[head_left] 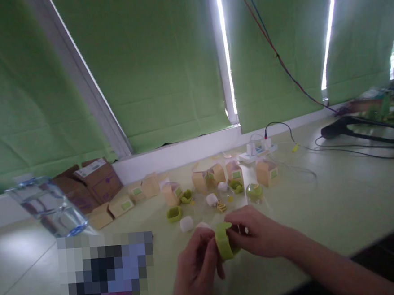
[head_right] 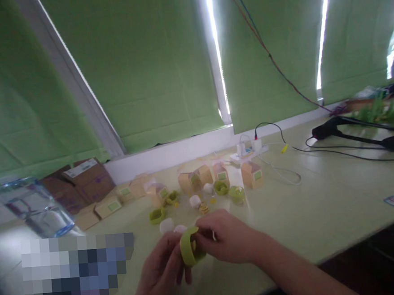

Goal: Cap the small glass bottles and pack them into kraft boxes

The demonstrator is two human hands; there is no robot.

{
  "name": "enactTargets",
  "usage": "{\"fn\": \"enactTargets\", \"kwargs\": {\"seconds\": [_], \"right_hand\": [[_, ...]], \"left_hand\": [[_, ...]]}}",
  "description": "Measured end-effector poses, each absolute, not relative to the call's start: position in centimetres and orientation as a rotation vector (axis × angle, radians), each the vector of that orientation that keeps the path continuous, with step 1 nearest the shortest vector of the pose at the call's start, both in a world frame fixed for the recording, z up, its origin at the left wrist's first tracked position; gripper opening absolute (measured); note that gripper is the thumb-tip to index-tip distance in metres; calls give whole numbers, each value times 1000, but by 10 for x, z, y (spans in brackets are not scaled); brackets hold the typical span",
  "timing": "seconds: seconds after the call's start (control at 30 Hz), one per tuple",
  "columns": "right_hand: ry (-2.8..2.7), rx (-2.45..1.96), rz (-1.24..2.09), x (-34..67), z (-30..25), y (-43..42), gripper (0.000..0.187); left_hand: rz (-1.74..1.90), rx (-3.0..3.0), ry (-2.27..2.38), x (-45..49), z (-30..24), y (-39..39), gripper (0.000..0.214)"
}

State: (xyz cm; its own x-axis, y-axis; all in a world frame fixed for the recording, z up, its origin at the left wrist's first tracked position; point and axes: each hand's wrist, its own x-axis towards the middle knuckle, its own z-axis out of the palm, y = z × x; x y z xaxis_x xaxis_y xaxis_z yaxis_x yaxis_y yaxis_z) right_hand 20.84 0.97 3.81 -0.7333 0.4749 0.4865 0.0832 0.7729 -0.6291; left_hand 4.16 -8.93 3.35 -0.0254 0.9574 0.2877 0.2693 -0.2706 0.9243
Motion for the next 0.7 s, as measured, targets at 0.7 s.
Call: {"fn": "enactTargets", "kwargs": {"seconds": [0.7], "right_hand": [[-2219,-351,1028,210,40,8,15]], "left_hand": [[1482,1682,1541,39,35,-98,25]]}}
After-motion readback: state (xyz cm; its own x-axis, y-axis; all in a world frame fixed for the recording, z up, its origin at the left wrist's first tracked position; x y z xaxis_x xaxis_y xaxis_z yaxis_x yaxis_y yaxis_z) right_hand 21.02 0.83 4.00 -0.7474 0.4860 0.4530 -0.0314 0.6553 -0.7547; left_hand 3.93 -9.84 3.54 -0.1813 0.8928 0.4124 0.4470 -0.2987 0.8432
